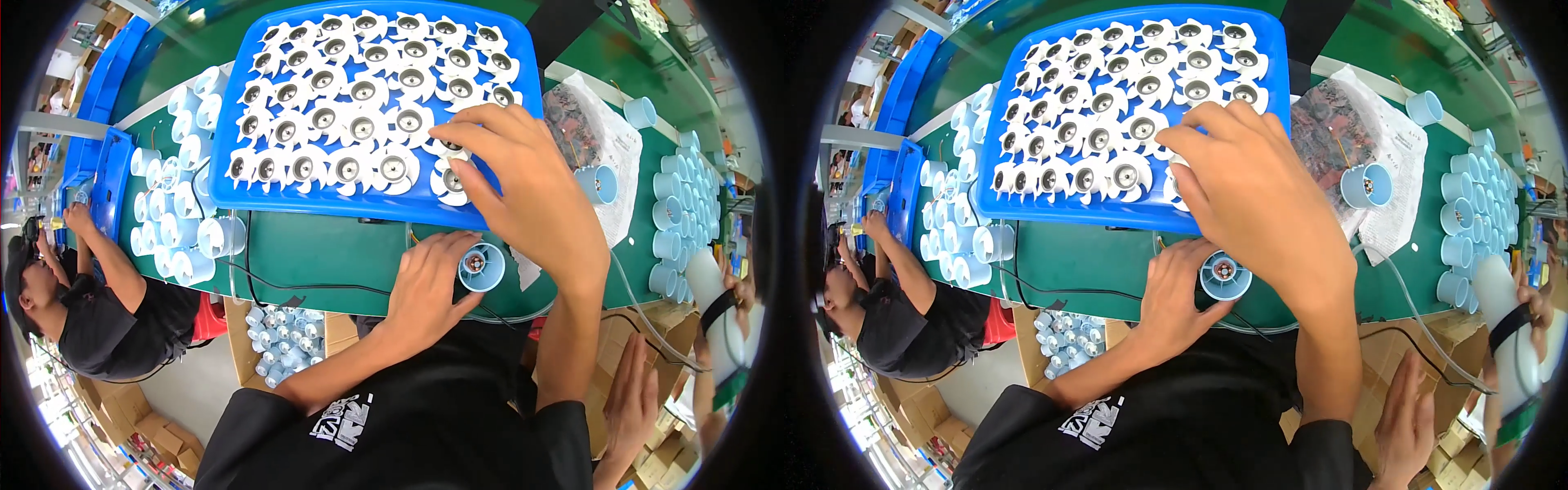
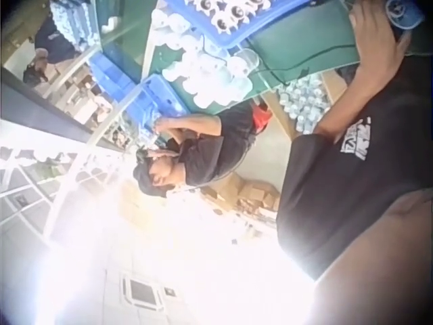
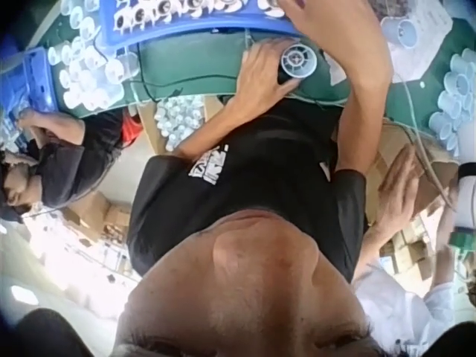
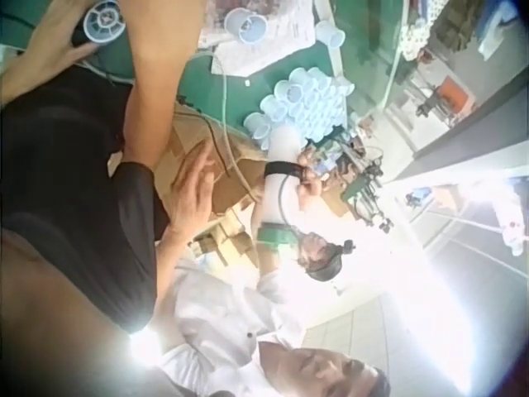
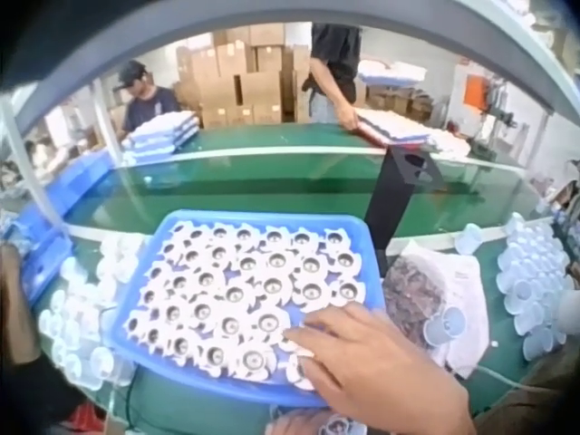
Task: Assembling electronic components by inserting small parts into plastic housings on an assembly line.
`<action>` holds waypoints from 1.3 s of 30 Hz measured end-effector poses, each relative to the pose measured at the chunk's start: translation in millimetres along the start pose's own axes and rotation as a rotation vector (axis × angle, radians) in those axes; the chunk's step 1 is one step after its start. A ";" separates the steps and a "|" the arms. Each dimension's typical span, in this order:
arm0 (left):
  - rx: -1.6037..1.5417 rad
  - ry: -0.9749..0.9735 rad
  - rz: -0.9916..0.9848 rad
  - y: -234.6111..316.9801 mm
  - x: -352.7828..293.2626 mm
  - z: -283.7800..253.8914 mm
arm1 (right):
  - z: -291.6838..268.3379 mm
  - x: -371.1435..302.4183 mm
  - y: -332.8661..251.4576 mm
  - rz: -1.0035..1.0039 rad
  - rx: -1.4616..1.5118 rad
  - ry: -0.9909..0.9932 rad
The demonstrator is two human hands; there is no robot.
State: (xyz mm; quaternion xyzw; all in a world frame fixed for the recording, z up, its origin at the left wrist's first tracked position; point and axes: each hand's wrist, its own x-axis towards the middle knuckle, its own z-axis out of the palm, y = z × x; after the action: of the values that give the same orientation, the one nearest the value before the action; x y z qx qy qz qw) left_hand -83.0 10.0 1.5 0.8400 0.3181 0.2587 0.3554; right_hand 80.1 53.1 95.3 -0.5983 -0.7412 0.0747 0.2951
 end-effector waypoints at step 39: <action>0.056 0.001 -0.009 -4.3 0.7 2.9 | 11.2 -102.8 -45.1 0.285 0.048 0.134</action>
State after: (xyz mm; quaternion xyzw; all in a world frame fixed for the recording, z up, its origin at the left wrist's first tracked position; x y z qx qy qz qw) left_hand -82.1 11.6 -3.3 0.8479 0.3292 0.2487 0.3329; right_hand 47.5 -52.2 71.3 -0.6937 -0.6256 0.0936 0.3445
